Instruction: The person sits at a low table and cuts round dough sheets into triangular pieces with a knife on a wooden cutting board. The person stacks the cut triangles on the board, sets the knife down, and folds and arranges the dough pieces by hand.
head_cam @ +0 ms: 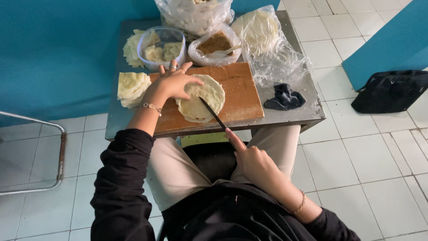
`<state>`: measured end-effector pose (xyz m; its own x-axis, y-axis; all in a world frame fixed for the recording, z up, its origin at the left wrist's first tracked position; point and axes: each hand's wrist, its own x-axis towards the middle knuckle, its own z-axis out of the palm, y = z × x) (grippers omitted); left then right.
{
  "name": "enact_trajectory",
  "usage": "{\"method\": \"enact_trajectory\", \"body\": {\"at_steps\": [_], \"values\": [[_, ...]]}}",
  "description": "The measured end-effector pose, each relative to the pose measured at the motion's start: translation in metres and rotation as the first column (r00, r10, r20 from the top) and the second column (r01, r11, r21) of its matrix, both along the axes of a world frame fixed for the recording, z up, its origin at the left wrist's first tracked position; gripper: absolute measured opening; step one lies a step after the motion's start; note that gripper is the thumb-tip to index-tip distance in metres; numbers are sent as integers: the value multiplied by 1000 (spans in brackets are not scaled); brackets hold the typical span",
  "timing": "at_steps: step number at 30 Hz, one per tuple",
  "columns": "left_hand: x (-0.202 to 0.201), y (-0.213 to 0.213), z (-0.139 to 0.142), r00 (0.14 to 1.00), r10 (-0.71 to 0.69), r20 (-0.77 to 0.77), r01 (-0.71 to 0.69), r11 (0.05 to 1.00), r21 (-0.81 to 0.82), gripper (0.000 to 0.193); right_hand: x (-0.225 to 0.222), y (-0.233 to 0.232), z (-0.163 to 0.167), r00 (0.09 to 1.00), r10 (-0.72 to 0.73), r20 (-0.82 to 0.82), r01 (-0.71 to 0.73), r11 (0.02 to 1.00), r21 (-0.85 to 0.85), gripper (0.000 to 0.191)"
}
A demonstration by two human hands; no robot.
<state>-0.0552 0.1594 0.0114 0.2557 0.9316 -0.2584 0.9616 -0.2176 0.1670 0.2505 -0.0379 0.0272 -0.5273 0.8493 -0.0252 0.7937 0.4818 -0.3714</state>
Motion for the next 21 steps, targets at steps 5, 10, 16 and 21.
{"method": "enact_trajectory", "body": {"at_steps": [5, 10, 16, 21], "values": [[3, -7, -4, 1000, 28, 12, -28, 1000, -6, 88, 9, -7, 5, 1000, -31, -8, 30, 997, -76, 73], [0, -10, -2, 1000, 12, 27, -13, 999, 40, 94, 28, -25, 11, 996, -85, -9, 83, 984, -156, 80], [1, -11, 1, 1000, 26, 8, -26, 1000, 6, 93, -6, 15, -4, 999, 22, -36, -22, 1000, -16, 74], [1, -12, 1, 1000, 13, 15, -13, 999, 36, 95, -47, 58, -31, 996, 91, 20, -93, 975, 202, 77]]}}
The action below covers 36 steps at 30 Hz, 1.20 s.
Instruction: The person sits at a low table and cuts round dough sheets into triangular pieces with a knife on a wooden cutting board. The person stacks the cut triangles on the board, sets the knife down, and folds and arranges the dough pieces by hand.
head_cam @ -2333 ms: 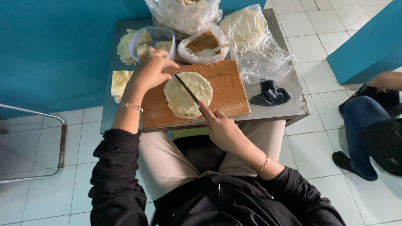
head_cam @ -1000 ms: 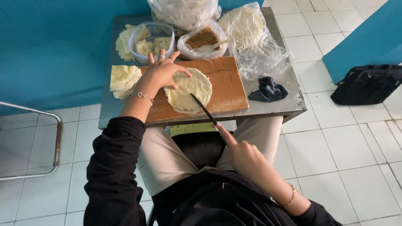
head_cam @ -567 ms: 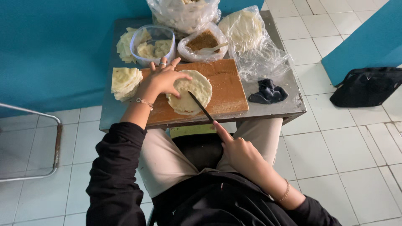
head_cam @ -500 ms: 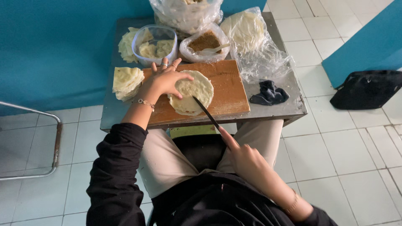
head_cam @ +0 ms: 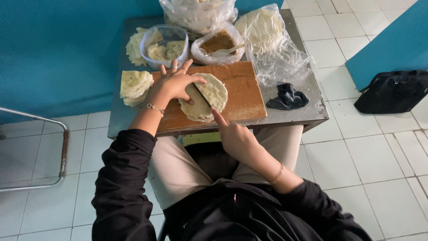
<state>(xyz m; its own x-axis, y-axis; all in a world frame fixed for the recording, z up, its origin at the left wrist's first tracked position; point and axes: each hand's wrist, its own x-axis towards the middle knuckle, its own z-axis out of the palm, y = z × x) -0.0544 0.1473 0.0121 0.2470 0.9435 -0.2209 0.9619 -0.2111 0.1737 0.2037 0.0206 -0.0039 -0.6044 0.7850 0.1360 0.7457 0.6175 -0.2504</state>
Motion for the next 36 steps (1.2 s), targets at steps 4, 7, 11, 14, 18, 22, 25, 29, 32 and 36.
{"method": "enact_trajectory", "body": {"at_steps": [4, 7, 11, 14, 18, 22, 25, 29, 32, 36], "values": [[3, 2, 5, 999, 14, -37, -14, 1000, -14, 93, -27, 29, -9, 995, 43, 95, -59, 983, 175, 80], [3, -6, 5, 1000, 17, -2, -16, 994, 105, 93, -23, 26, -3, 991, 29, 131, -55, 978, 200, 84], [2, -43, -20, 960, 218, 174, -274, 850, 450, 66, 25, -11, 19, 1000, 6, -9, -7, 994, -110, 80], [14, -57, -50, 906, 386, 172, -416, 747, 519, 64, 53, -44, 37, 998, -31, 63, 40, 987, -153, 76], [17, -53, -72, 913, 376, 158, -397, 733, 552, 55, 67, -63, 55, 994, -95, -45, 78, 954, -289, 70], [13, -45, -77, 866, 272, 419, -473, 718, 511, 45, 65, -61, 52, 990, -96, -104, 65, 962, -265, 68], [-1, -48, -70, 687, 268, 675, -516, 834, 194, 35, 63, -48, 44, 991, -82, -102, 58, 972, -227, 70], [-24, -49, -55, 441, 105, 892, -412, 906, 97, 40, 53, -30, 40, 989, -95, -117, 64, 967, -249, 71], [-44, -43, -39, 214, 226, 950, -262, 950, -167, 36, 50, -24, 43, 984, -109, -139, 62, 950, -305, 71], [-68, -45, -15, 137, 337, 932, -231, 925, -300, 30, 53, -20, 48, 980, -130, -148, 64, 922, -383, 68]]}}
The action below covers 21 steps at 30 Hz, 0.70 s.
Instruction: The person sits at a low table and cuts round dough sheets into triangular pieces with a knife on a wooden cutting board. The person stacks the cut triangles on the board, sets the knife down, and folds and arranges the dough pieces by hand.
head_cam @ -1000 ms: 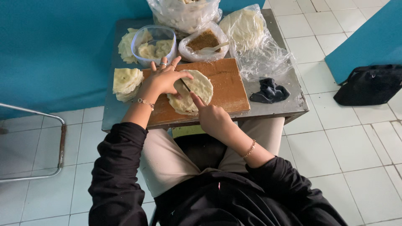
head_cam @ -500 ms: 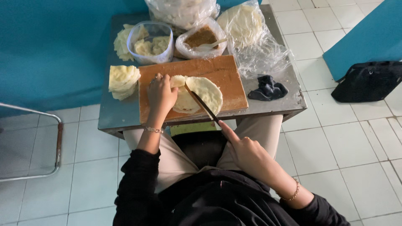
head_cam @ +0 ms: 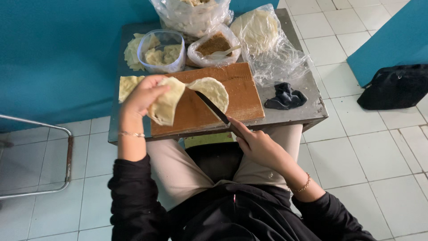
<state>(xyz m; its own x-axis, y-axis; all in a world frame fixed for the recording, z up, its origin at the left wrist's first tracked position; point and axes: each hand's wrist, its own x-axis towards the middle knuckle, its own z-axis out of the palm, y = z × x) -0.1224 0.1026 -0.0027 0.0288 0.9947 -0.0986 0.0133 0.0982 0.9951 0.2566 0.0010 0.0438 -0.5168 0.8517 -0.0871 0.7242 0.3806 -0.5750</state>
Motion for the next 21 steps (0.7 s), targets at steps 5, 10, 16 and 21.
{"method": "enact_trajectory", "body": {"at_steps": [5, 10, 16, 21], "values": [[-20, -5, 47, 996, -76, 55, 71, 994, 85, 26, 3, 5, 2, 999, 25, -28, -26, 999, -45, 67], [31, -17, 56, 997, 76, 26, -80, 961, 265, 30, 13, 9, 4, 890, 234, -391, -205, 972, 117, 53], [98, -57, 58, 925, -18, 381, -144, 908, 392, 30, 7, 18, -8, 835, -135, -533, -20, 961, -276, 41], [156, -92, 46, 752, -53, 657, -220, 919, 327, 32, -25, 37, -15, 428, -403, -809, -255, 805, -536, 48]]}}
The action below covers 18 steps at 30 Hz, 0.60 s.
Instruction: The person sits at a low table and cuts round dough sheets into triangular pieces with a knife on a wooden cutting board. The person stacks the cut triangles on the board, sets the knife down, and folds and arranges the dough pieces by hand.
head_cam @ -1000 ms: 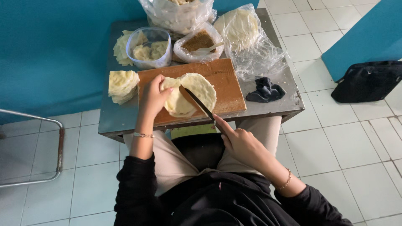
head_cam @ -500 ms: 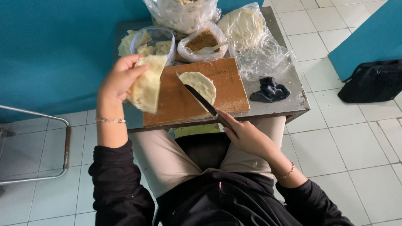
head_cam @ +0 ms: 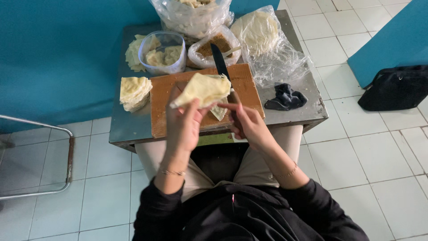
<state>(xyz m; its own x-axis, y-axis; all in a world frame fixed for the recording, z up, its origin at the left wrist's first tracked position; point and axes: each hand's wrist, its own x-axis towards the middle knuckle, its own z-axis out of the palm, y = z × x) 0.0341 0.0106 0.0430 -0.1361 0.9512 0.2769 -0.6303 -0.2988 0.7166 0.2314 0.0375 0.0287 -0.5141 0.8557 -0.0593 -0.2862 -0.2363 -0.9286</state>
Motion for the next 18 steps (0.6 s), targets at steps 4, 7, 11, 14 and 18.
{"method": "enact_trajectory", "body": {"at_steps": [4, 7, 11, 14, 18], "values": [[24, -20, -24, 997, 63, 37, -65, 997, 49, 41, -19, 29, 13, 987, -162, 21, 161, 986, 53, 30], [16, -23, -43, 989, -112, 99, 92, 979, 181, 44, -12, 49, 31, 966, -168, 197, 95, 938, 334, 24], [-6, 16, -52, 910, -343, 233, 354, 935, -6, 66, 8, 75, 55, 857, -85, 509, -264, 775, 574, 28], [-13, 45, -50, 953, -295, -66, 282, 946, -158, 60, 10, 88, 66, 741, -57, 670, -502, 615, 608, 32], [-19, 61, -45, 941, -197, -275, 172, 979, -110, 39, 4, 91, 73, 654, -119, 748, -565, 581, 586, 34]]}}
